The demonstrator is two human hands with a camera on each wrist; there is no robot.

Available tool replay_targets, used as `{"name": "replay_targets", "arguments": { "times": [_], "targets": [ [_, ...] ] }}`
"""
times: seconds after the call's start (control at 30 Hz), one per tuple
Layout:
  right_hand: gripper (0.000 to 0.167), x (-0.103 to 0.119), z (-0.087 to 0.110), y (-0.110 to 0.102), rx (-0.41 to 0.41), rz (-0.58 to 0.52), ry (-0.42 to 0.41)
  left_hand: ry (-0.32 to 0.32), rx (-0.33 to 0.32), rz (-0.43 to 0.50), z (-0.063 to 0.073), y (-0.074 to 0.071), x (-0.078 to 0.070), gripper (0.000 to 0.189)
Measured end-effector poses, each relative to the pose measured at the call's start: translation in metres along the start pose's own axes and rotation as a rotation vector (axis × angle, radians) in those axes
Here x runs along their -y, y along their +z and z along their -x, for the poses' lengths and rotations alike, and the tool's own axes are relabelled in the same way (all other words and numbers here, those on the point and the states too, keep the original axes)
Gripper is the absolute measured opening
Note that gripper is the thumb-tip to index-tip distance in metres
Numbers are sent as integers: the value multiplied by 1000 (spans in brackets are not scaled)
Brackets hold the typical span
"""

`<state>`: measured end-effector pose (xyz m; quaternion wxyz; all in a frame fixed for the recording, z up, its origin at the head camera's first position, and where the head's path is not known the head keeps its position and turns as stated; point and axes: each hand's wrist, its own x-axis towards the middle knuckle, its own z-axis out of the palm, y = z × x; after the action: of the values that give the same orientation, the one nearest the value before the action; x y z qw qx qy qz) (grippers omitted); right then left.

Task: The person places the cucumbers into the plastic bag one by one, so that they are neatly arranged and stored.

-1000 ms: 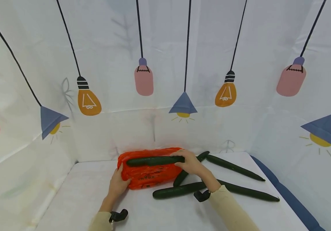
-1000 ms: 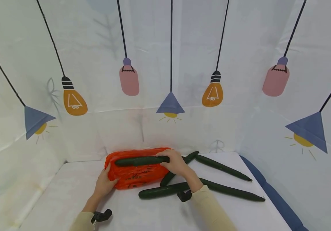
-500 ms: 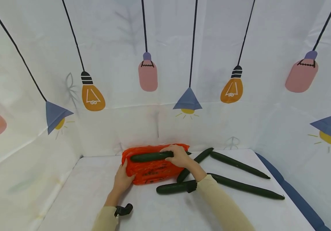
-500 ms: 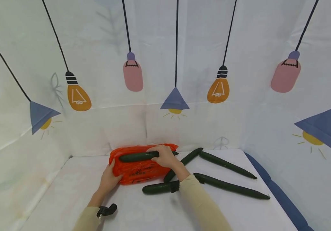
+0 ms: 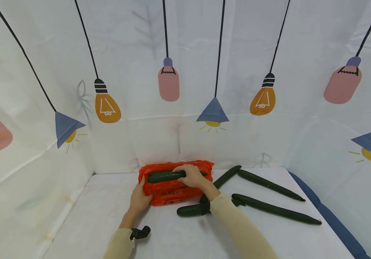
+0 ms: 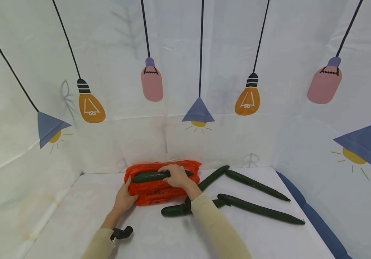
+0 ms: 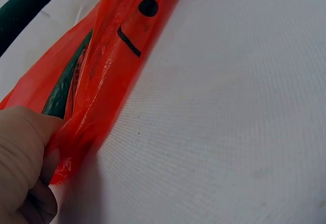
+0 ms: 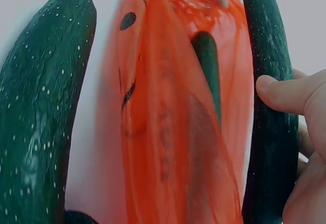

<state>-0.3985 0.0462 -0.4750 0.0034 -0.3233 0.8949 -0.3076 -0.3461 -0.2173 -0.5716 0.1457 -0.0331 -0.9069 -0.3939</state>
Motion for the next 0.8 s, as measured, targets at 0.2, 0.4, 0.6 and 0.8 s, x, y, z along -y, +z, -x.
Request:
{"name": "replay_targets", "arguments": {
  "times": [0.2, 0.4, 0.6, 0.8],
  "targets": [
    [39, 1, -9, 10, 5, 0, 41, 2, -7, 32, 0, -2, 1, 91],
    [37, 0, -18, 11, -10, -3, 79, 10, -27, 112, -6, -3, -1, 88],
    [37, -5, -23, 19, 13, 19, 91, -13, -26, 162, -3, 1, 1, 87],
    [37, -10, -25, 28, 8, -1, 110, -44, -23, 218, 1, 2, 1, 87]
  ]
}}
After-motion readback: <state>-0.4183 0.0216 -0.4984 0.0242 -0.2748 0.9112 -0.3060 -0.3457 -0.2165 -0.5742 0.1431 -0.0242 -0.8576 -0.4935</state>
